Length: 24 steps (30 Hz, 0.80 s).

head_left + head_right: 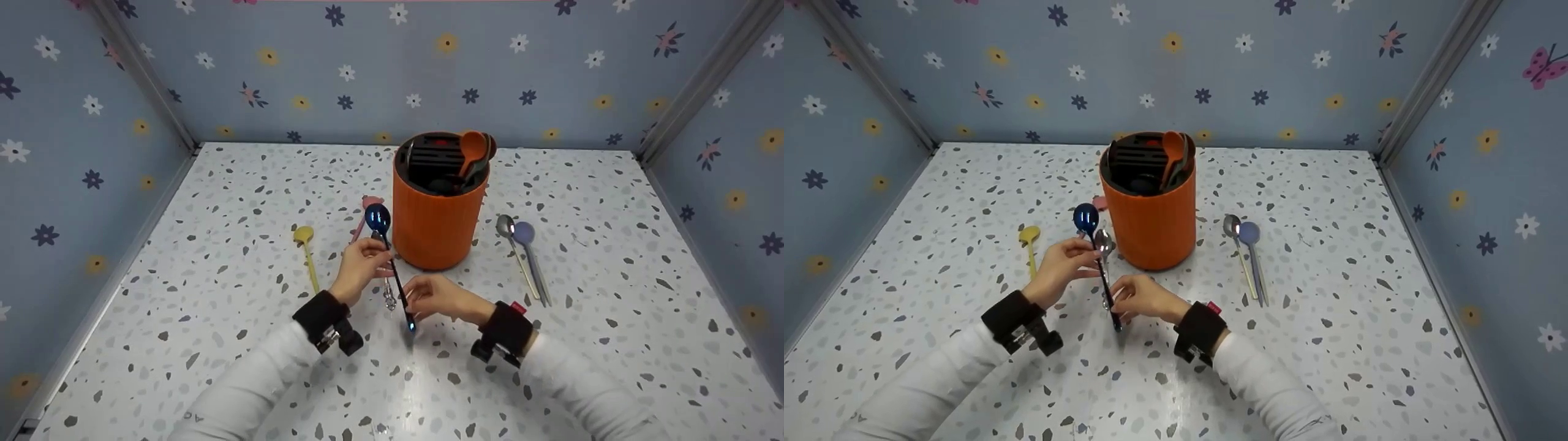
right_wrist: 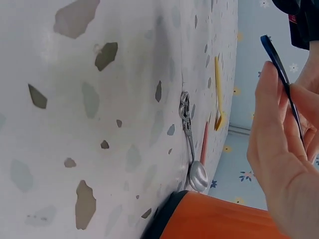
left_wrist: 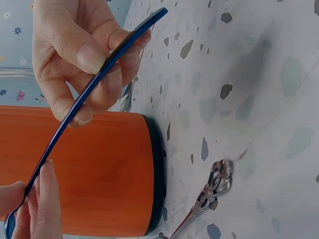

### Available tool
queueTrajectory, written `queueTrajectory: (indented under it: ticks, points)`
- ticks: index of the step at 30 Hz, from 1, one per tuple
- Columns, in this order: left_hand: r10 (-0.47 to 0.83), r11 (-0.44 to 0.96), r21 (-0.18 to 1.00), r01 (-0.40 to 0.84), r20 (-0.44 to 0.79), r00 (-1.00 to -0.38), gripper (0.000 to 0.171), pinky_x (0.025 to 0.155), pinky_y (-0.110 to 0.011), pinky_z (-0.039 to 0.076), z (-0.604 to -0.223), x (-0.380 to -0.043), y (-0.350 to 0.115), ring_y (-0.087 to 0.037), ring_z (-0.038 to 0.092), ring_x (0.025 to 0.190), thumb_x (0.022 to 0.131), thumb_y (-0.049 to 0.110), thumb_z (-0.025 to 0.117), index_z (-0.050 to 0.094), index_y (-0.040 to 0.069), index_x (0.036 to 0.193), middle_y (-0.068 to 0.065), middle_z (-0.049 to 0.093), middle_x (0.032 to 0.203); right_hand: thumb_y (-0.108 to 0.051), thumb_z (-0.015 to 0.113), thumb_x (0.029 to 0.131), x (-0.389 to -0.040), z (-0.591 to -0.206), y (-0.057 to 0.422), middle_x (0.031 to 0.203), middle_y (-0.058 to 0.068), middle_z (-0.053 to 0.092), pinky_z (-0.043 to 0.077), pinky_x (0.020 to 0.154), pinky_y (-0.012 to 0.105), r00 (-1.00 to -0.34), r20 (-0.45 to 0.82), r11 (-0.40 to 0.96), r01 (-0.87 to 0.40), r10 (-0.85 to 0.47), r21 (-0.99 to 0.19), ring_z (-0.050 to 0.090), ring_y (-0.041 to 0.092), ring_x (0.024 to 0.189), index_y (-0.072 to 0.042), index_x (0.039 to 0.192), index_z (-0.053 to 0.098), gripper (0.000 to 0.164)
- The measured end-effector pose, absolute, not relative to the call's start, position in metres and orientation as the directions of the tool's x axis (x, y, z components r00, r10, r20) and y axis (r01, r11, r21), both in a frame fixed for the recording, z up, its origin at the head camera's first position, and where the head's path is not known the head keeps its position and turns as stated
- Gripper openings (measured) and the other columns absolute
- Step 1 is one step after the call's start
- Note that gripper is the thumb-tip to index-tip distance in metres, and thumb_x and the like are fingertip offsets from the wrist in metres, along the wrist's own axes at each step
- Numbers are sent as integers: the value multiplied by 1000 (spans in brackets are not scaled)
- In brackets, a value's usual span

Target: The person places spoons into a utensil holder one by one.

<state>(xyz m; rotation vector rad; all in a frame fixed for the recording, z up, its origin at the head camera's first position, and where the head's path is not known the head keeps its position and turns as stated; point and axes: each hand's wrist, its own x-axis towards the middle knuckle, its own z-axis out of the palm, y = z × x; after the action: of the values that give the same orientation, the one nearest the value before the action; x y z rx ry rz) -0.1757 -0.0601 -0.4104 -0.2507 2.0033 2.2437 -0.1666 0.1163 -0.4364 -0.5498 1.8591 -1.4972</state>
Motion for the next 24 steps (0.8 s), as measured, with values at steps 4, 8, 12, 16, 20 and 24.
queueTrajectory:
  ticks: [4,8,12,16,20,24]
  points:
    - [-16,-109,975,-196,-199,-980,11,61,-32,56,-400,-177,-58,-13,57,61,80,-5,58,52,-5,90,-8,55,75,4,55,81,-168,-428,118,78,5,57,54,71,37,-699,-227,258,63,-678,-964,59,14,69,10,104,51,25]
    - [-9,-92,982,-162,-164,-986,11,61,-32,55,-389,-177,-57,-14,57,62,81,-3,59,53,-4,90,-9,56,76,4,55,80,-169,-418,119,80,6,57,54,70,36,-716,-195,257,22,-671,-966,59,14,72,10,103,52,24]
    - [-5,-64,991,-121,-121,-993,12,58,-27,55,-374,-178,-55,-14,57,63,81,-1,60,54,-4,91,-9,56,77,3,55,81,-172,-405,120,81,7,58,54,70,35,-727,-177,264,-7,-664,-965,59,16,74,8,102,52,22]
    - [-4,-35,996,-78,-78,-997,12,57,-27,54,-360,-180,-54,-15,57,64,81,0,60,55,-3,91,-9,57,78,2,54,82,-176,-393,120,82,8,59,54,70,35,-741,-163,277,-32,-651,-960,59,16,75,8,102,53,22]
    - [16,-17,1000,-25,-25,-1000,12,59,-27,54,-343,-181,-52,-15,57,65,82,1,59,54,-3,91,-9,57,80,1,54,81,-180,-381,120,85,10,59,55,70,35,-760,-134,283,-68,-636,-957,59,17,77,7,100,55,19]
    - [35,3,1000,31,31,-999,13,63,-28,54,-327,-183,-50,-14,56,66,82,2,59,55,-4,92,-9,57,81,-1,53,82,-183,-368,122,89,13,59,54,71,35,-773,-108,283,-95,-625,-954,60,20,79,5,99,55,18]
